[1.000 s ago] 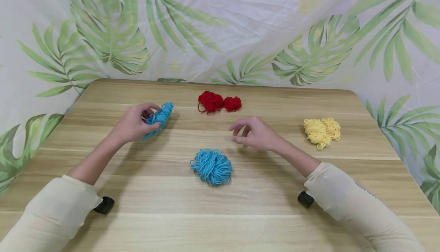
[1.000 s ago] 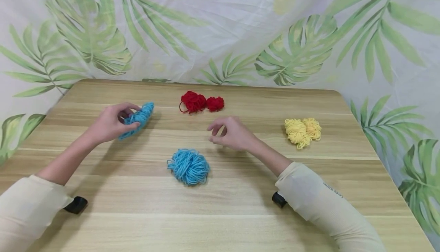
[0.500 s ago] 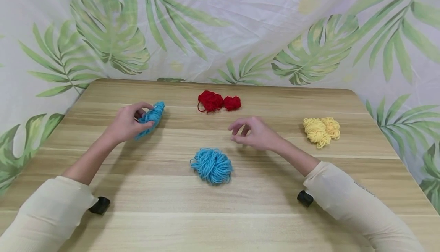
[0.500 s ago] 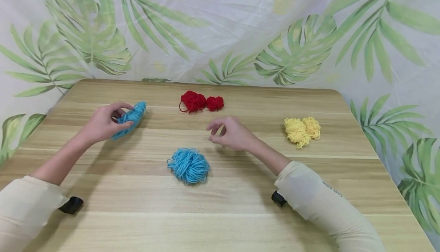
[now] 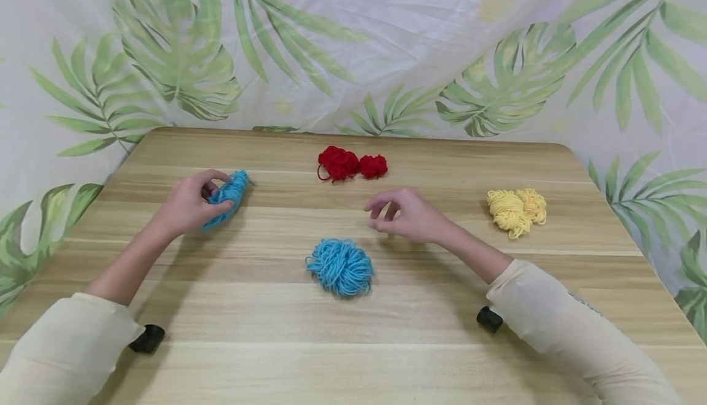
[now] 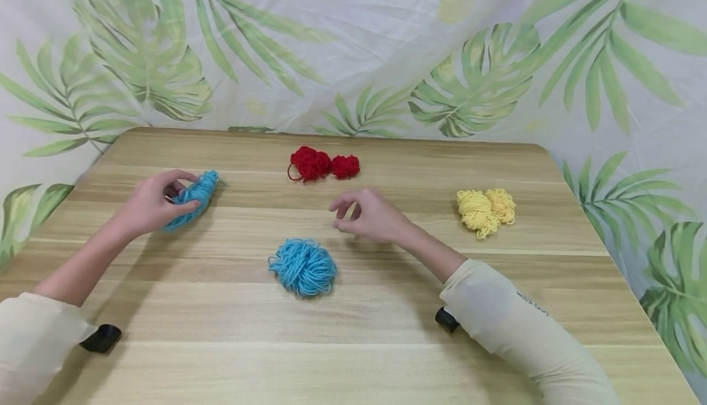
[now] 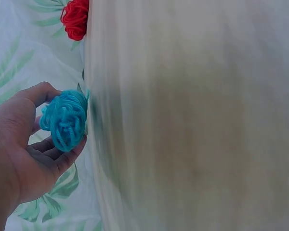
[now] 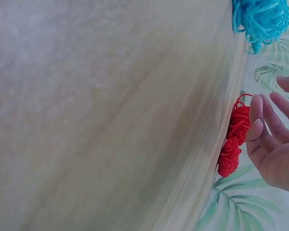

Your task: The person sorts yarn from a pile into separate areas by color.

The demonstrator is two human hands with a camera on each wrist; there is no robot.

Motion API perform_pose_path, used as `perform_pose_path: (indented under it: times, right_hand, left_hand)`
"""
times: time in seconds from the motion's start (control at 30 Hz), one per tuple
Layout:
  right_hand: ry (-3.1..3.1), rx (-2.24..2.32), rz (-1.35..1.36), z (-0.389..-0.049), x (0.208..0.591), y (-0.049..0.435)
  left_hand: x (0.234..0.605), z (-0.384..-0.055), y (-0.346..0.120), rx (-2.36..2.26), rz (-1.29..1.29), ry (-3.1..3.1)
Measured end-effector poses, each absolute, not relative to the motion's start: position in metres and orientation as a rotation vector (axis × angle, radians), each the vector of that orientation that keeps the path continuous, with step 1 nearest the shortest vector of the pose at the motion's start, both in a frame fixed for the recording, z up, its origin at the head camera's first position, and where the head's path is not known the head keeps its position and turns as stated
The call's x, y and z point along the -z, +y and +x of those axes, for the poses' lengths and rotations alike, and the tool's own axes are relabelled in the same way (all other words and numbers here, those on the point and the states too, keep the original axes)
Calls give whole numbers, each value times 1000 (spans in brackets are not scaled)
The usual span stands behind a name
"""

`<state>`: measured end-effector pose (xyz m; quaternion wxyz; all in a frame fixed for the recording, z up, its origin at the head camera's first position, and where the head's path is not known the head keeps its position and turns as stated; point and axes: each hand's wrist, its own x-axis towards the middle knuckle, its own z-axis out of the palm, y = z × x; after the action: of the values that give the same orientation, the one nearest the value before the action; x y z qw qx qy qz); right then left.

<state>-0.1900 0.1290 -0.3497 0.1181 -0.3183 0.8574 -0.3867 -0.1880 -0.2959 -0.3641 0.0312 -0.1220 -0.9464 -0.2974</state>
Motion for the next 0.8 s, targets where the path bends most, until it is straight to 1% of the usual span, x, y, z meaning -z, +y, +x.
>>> perform_pose_path:
  times: [0.3, 0.8]
  right_hand:
    - [2485, 1121, -934, -192, 353, 125]
    - [2459, 1117, -955, -189, 350, 122]
  left_hand:
    - [368, -183, -308, 882, -366, -2929]
    - [364, -182, -314, 830, -385, -2954]
